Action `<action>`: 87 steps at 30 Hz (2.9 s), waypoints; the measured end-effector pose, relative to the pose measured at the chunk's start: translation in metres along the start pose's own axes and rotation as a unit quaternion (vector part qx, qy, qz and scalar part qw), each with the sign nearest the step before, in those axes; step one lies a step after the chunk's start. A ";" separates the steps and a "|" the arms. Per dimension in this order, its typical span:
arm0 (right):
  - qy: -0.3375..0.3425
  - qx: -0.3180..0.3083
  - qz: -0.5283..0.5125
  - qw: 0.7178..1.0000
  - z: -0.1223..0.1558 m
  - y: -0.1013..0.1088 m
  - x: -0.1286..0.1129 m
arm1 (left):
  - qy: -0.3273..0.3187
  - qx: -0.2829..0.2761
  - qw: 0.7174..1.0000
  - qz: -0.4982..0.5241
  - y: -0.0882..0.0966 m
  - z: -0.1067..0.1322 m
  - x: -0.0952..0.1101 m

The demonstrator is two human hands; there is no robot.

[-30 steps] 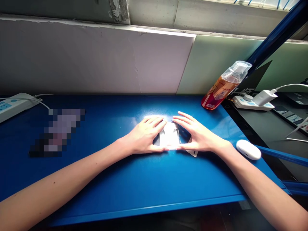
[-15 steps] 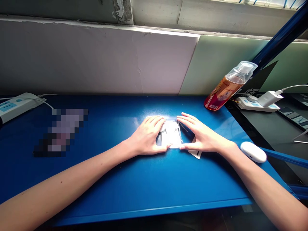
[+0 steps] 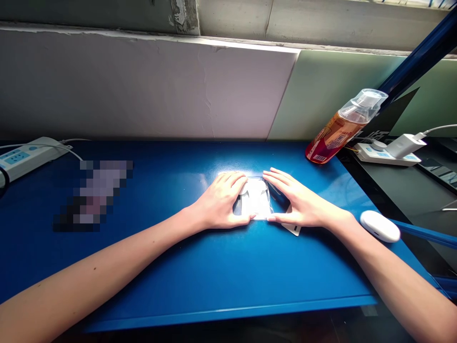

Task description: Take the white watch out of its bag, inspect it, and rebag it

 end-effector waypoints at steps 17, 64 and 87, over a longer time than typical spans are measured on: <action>-0.018 -0.020 0.000 1.000 0.002 0.000 0.001 | -0.011 -0.005 1.000 0.005 0.000 0.000 0.002; -0.031 -0.040 0.018 0.999 0.002 -0.003 0.003 | -0.012 -0.011 1.000 -0.014 -0.002 -0.001 0.002; -0.024 -0.035 0.026 0.999 0.001 0.000 0.001 | -0.006 -0.017 1.000 -0.002 -0.004 -0.001 -0.001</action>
Point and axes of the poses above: each hand's wrist, its own z-axis away from the middle knuckle, its own y-axis out of the back of the hand, x = y × z, the point moved 9 cm from there along -z, towards the middle knuckle, and after that the axes turned 12 degrees about z, right-handed, at the moved point
